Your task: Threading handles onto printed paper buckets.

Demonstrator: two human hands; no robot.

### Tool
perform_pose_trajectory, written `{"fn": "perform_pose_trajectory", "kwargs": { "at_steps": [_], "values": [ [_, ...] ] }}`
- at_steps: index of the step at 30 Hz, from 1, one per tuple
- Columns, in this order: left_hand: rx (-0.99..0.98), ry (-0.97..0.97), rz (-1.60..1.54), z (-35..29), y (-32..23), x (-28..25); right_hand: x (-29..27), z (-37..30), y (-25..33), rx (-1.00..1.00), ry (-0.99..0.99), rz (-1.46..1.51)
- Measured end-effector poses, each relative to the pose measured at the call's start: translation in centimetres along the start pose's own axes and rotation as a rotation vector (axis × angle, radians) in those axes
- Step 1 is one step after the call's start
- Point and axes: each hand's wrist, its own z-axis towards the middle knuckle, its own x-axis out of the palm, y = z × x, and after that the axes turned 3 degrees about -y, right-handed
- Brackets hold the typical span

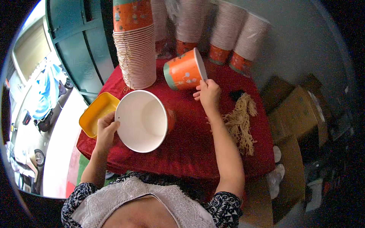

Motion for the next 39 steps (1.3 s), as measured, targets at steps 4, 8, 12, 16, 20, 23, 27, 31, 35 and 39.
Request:
{"fn": "perform_pose_trajectory", "kwargs": {
  "at_steps": [4,8,12,16,20,23,27,31,35,39],
  "values": [
    [-0.01,0.011,-0.022,0.4,0.6,-0.1,-1.4,-0.3,1.1,0.089,0.019,0.2],
    [-0.021,-0.001,-0.013,0.6,0.4,0.2,-2.5,-0.4,1.9,0.141,0.049,0.297],
    [-0.048,-0.01,-0.002,0.9,0.3,0.4,-3.2,-0.2,1.8,0.128,0.046,0.295],
    [-0.053,-0.011,-0.018,0.8,0.1,0.5,-3.5,-0.2,1.8,0.127,0.083,0.311],
    [-0.048,-0.02,-0.012,0.6,-0.1,0.7,-3.5,-0.5,2.1,0.105,0.12,0.382],
    [-0.058,-0.041,-0.044,0.8,-0.1,1.0,-4.2,-0.3,2.4,0.161,0.212,0.186],
    [-0.122,-0.078,-0.134,1.3,-0.1,0.8,-3.4,-0.9,2.4,-0.346,0.004,-0.828],
    [-0.137,-0.109,-0.099,2.3,-0.6,1.7,-4.2,-0.4,0.9,-0.735,-0.12,-0.777],
    [-0.111,-0.069,-0.072,4.5,-0.9,2.9,-5.5,0.0,1.4,-0.726,-0.199,-0.593],
    [-0.048,-0.032,-0.029,8.1,0.2,4.6,-6.7,-1.6,2.8,-0.353,-0.17,-0.212]
  ]
}}
